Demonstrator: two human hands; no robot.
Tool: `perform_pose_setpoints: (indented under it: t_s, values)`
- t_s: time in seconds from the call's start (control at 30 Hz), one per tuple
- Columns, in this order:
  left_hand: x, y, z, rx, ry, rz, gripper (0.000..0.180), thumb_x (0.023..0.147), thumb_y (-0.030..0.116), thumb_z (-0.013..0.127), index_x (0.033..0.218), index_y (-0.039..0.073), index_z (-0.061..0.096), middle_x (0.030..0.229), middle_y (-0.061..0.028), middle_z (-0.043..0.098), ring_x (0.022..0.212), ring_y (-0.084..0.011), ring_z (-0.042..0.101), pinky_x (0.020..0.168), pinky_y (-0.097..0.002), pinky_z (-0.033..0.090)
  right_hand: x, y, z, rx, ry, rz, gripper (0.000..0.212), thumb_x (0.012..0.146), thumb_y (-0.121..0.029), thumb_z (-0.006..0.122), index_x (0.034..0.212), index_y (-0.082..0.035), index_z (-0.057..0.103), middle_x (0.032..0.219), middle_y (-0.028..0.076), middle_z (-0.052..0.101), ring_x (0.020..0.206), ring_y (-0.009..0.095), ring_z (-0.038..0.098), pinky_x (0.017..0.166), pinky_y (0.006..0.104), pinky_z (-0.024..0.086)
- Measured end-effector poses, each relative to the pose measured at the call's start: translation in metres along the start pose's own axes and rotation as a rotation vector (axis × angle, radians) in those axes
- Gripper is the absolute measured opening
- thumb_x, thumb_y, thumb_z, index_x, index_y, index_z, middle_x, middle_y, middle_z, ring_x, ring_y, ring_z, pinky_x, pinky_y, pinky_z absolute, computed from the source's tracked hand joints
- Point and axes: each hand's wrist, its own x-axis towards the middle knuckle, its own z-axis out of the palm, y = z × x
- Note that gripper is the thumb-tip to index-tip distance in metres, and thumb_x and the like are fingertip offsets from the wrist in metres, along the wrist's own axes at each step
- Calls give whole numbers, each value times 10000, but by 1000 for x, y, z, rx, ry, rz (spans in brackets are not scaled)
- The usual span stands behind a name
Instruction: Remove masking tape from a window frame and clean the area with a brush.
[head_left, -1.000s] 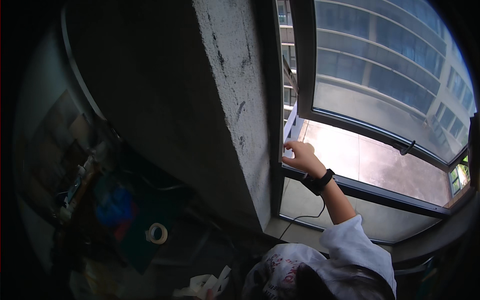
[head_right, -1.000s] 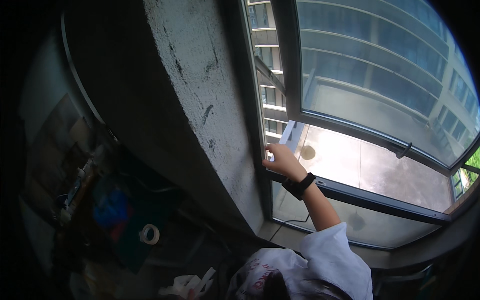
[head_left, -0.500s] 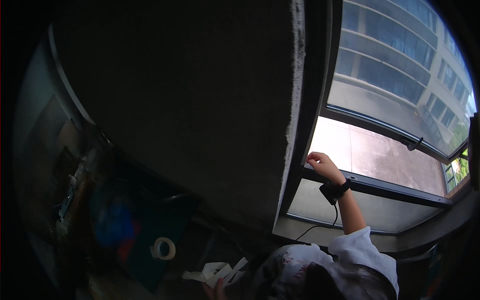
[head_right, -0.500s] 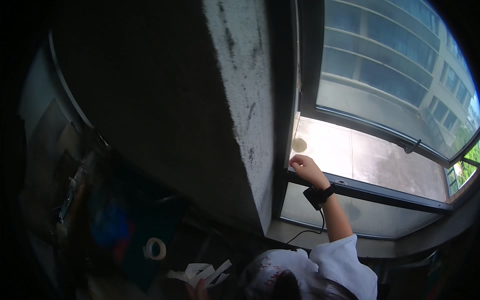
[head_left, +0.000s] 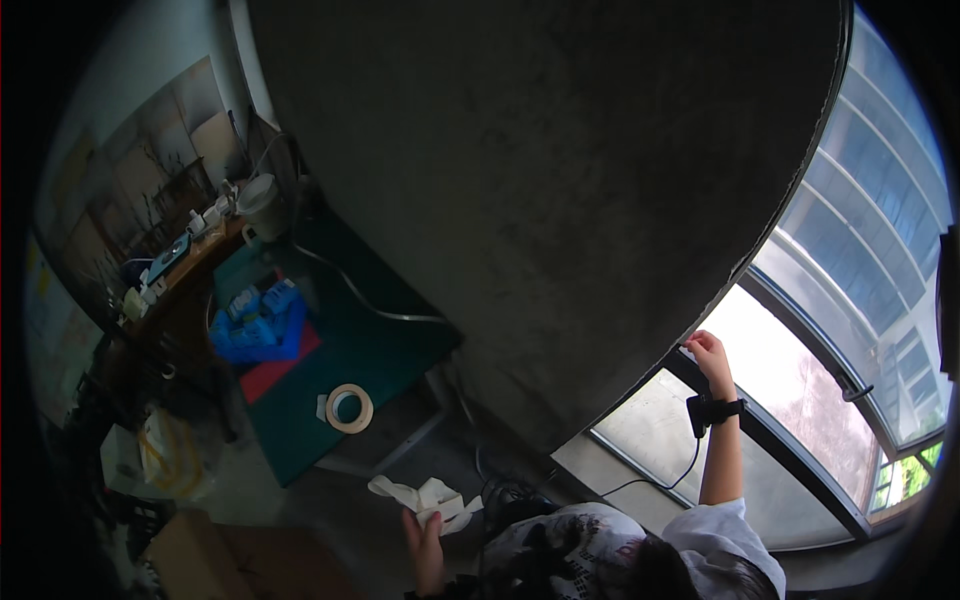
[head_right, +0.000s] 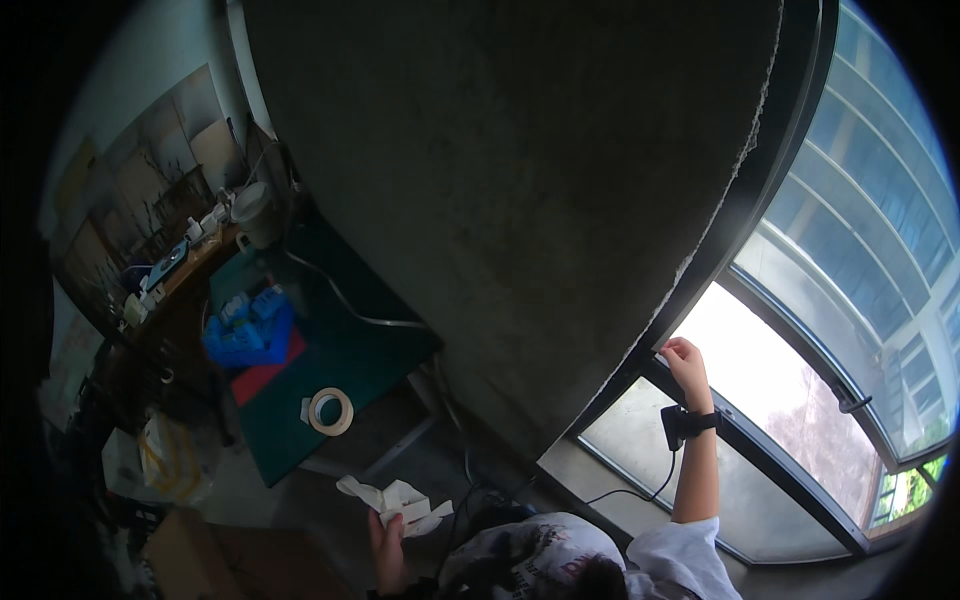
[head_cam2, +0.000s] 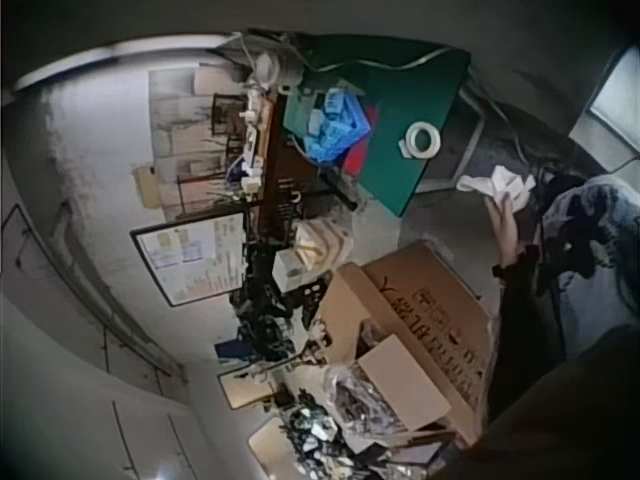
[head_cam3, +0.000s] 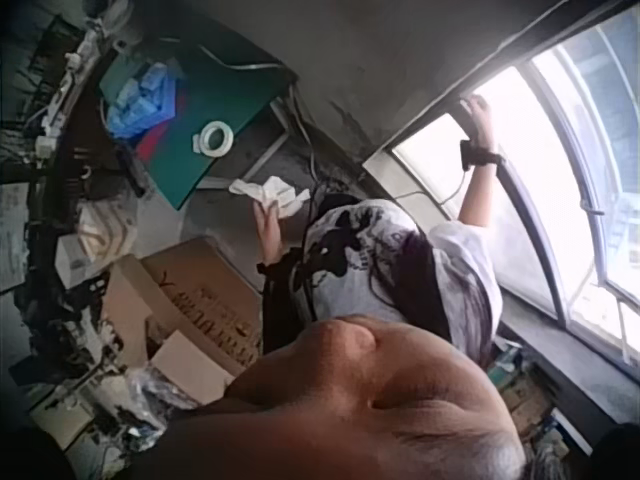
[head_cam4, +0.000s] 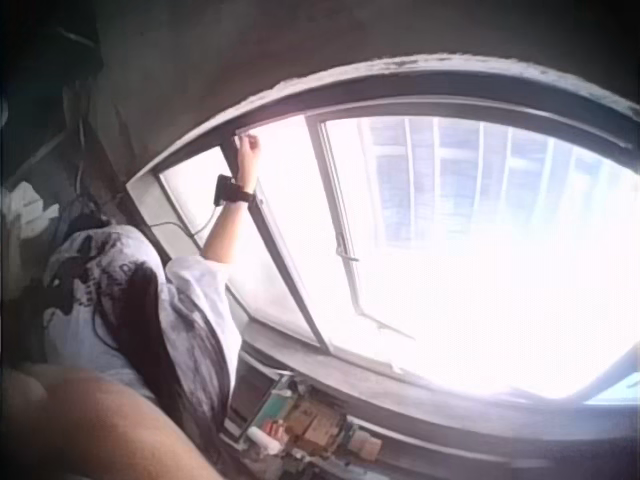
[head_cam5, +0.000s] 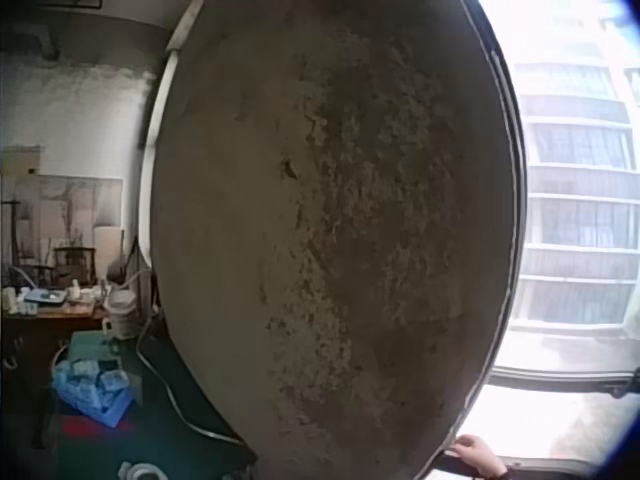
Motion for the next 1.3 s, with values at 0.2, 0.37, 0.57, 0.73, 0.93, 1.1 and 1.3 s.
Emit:
perform_pose_setpoints:
  t_s: [0.2,0.37,0.57,0.73,0.93,1.1,1.3]
  values:
    - [-20,9,23,206,-190,112,582,891,288,484,1332,-32,280,1313,-132,386,1185,-220,372,969,-302,299,9,16,-6,-65,14,-27,129,803,-99,546,800,14,608,716,34,615,674,100,560,623,221,441]
    - [-5,-19,10,211,-169,168,522,906,295,458,1296,-33,346,1285,-133,420,1166,-219,392,968,-301,296,4,0,-8,-158,32,-4,152,774,-105,584,698,21,618,623,32,605,581,89,546,549,224,429]
    - [-26,6,21,141,-112,91,515,903,293,464,1291,-28,354,1278,-131,427,1162,-218,395,963,-300,300,-18,-36,-7,-156,185,-90,180,764,-120,544,659,18,593,572,21,577,527,79,508,484,229,376]
    - [-8,-17,5,183,-109,134,501,900,288,474,1280,-21,370,1220,-118,469,1102,-208,438,929,-299,337,-24,-43,-7,222,59,-111,136,820,-125,535,842,-17,615,787,30,612,724,103,552,649,242,439]
    - [-22,-1,18,110,-161,115,457,903,248,478,1275,-1,381,1156,-98,496,1038,-177,462,879,-285,376,-27,-33,-4,354,43,-140,108,802,-86,573,892,-26,587,787,14,590,726,105,546,668,238,438]
    - [-17,-10,13,51,-218,110,448,911,230,473,1284,6,365,1122,-85,513,985,-174,488,848,-276,394,-30,-33,-9,472,166,-29,213,777,-96,636,927,-34,498,783,8,552,674,122,542,692,264,431]
    - [-22,1,24,139,-266,66,476,908,255,470,1300,13,349,1170,-100,484,1071,-180,443,892,-279,364,2,12,-20,298,-64,-223,120,879,-147,549,871,-59,469,758,-4,511,633,69,501,553,200,440]
